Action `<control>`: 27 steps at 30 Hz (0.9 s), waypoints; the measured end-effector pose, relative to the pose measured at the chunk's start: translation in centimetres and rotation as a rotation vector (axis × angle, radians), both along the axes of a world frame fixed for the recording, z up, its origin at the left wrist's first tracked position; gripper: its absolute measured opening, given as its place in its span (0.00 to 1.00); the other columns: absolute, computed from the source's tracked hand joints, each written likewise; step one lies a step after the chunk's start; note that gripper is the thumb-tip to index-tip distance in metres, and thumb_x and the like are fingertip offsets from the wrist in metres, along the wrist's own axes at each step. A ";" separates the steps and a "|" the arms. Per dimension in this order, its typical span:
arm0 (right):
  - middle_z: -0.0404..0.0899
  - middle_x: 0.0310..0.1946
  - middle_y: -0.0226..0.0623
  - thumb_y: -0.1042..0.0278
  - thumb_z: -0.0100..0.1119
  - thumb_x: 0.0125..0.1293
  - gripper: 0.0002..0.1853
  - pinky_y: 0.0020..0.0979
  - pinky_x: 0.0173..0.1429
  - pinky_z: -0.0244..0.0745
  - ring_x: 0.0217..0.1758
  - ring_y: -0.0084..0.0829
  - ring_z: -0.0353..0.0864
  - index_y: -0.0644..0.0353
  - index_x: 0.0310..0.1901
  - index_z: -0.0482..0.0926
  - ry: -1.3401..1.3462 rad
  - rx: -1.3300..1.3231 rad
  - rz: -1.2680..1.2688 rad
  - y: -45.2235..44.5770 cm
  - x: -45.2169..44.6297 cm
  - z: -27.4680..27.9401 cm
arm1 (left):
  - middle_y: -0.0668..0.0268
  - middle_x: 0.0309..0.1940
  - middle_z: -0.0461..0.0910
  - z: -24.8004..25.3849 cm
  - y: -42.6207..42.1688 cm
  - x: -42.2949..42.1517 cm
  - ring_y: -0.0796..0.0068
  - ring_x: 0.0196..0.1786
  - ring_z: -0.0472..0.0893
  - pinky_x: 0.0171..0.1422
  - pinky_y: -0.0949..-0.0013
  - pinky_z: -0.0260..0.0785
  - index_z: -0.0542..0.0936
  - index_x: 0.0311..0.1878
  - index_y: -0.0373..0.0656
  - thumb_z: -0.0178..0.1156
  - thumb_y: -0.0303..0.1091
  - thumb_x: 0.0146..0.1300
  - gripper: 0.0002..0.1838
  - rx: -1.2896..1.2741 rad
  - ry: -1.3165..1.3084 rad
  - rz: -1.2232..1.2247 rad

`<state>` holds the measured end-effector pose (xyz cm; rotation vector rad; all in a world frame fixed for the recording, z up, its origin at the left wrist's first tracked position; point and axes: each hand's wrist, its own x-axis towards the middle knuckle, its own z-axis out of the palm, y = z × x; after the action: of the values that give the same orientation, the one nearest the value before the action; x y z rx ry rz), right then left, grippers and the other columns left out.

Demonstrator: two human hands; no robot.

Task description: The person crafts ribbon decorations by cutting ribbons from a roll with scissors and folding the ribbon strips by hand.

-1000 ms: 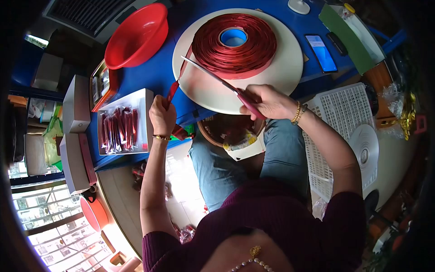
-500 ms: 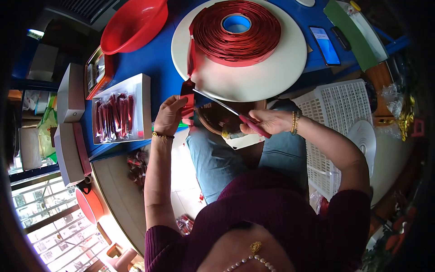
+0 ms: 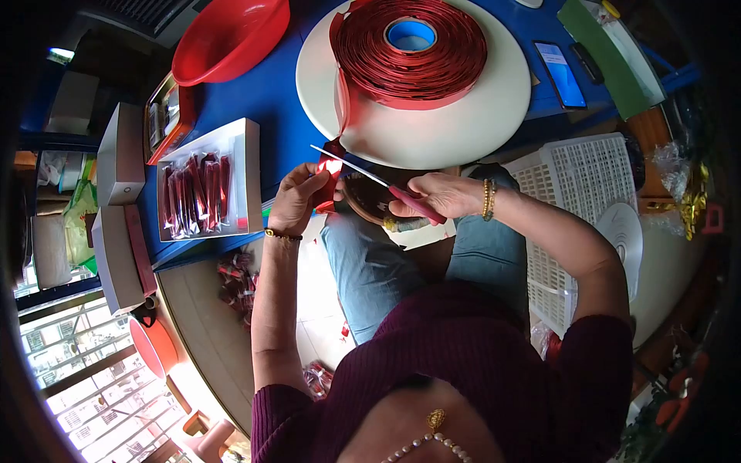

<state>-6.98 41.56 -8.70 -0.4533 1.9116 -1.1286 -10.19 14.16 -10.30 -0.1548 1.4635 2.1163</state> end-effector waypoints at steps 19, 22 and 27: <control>0.80 0.34 0.42 0.64 0.61 0.57 0.12 0.39 0.44 0.72 0.40 0.45 0.77 0.60 0.39 0.75 1.352 0.519 -0.470 5.0 -10.8 2.4 | 0.56 0.33 0.82 1.8 -3.6 5.5 0.71 0.30 0.82 0.30 0.76 0.73 0.71 0.42 0.39 0.51 0.33 0.67 0.07 -0.142 0.232 0.311; 0.79 0.38 0.43 0.65 0.58 0.59 0.13 0.41 0.47 0.72 0.44 0.46 0.76 0.60 0.44 0.72 1.334 0.571 -0.393 5.8 -11.1 1.8 | 0.56 0.33 0.82 2.6 -4.5 6.9 0.69 0.31 0.82 0.35 0.73 0.73 0.74 0.41 0.36 0.49 0.32 0.67 0.09 -0.183 0.241 0.344; 0.76 0.46 0.44 0.67 0.57 0.60 0.15 0.39 0.51 0.71 0.47 0.47 0.75 0.60 0.48 0.71 1.394 0.492 -0.372 5.9 -10.6 1.3 | 0.56 0.33 0.82 4.2 -5.8 8.7 0.69 0.33 0.83 0.36 0.72 0.73 0.75 0.42 0.36 0.50 0.31 0.65 0.09 -0.107 0.178 0.480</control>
<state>-17.61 47.44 -7.36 -0.7040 3.4733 -0.4125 -1.46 8.32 -6.15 -0.4016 1.7854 2.4779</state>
